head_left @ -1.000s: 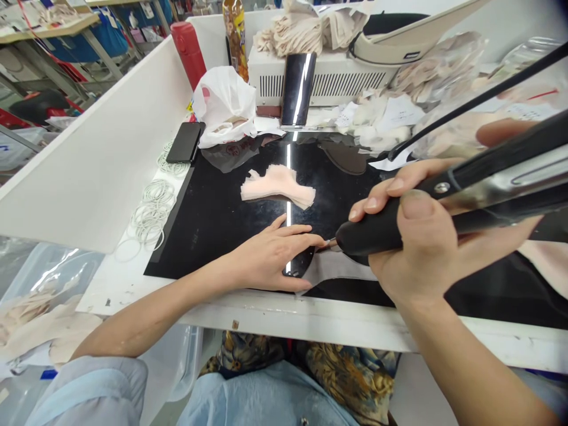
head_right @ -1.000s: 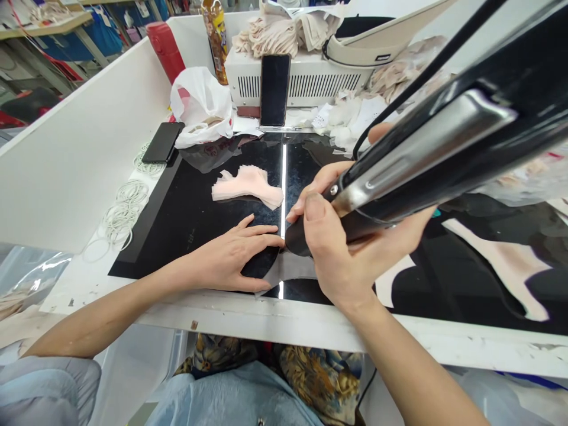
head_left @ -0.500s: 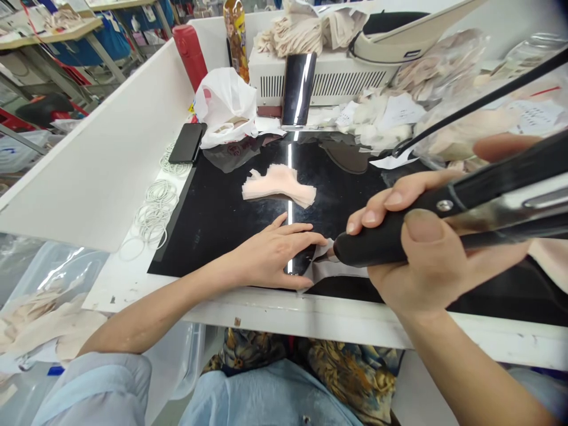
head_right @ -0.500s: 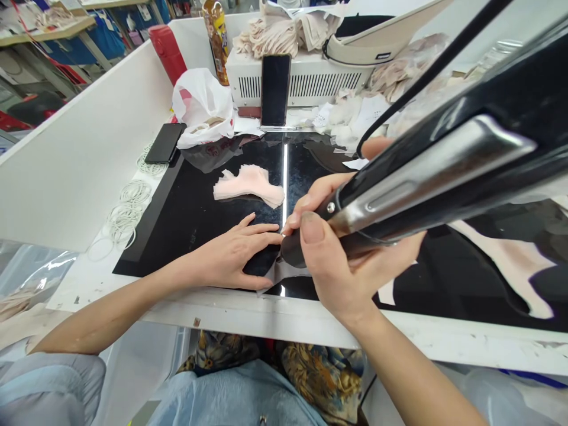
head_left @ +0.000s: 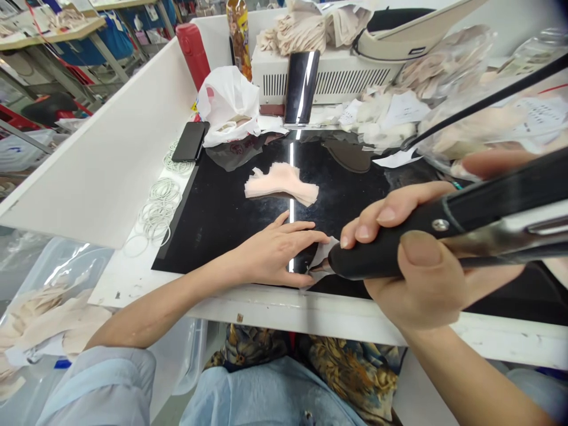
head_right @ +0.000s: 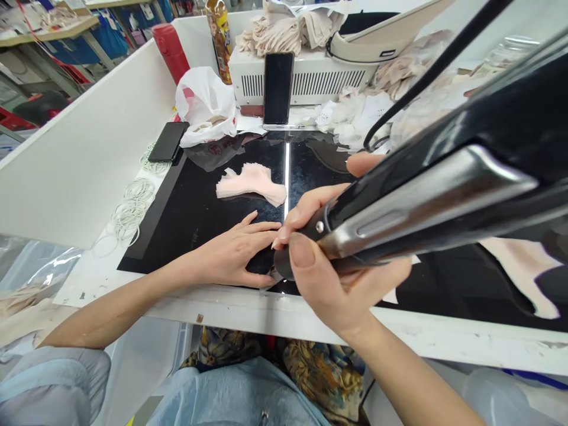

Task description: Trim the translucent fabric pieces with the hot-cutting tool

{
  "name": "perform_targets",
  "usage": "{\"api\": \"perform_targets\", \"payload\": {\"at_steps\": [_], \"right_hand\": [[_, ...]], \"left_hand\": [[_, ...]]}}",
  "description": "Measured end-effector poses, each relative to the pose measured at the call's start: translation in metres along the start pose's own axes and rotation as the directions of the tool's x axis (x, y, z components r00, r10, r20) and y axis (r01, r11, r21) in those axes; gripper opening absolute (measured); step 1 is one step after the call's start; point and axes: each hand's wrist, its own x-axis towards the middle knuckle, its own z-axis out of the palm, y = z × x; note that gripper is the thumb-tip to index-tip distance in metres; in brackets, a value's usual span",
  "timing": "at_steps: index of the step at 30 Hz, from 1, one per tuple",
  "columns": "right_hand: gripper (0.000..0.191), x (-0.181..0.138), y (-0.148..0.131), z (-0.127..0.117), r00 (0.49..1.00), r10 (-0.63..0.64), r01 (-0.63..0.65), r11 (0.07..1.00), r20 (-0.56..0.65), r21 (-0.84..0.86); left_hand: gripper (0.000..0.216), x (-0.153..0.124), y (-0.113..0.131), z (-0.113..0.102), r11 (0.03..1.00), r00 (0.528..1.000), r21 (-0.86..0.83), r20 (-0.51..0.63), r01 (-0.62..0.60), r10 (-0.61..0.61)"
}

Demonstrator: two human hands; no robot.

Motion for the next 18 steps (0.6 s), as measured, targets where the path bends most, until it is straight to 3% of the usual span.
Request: {"api": "perform_targets", "payload": {"at_steps": [6,16,18], "right_hand": [[0.026,0.000,0.001,0.001,1.000,-0.006,0.006,1.000,-0.008,0.016],[0.053,-0.007,0.000,0.010,0.999,-0.035,0.033,0.995,0.030,0.092],[0.051,-0.005,0.000,0.007,0.999,-0.025,0.020,0.994,0.041,0.109]], "left_hand": [[0.071,0.000,-0.001,-0.001,1.000,1.000,-0.004,0.013,-0.023,0.023],[0.074,0.000,-0.002,0.000,0.999,0.999,0.004,0.035,-0.037,0.037],[0.072,-0.001,-0.002,0.000,0.999,0.999,0.010,0.022,-0.042,0.042]]}}
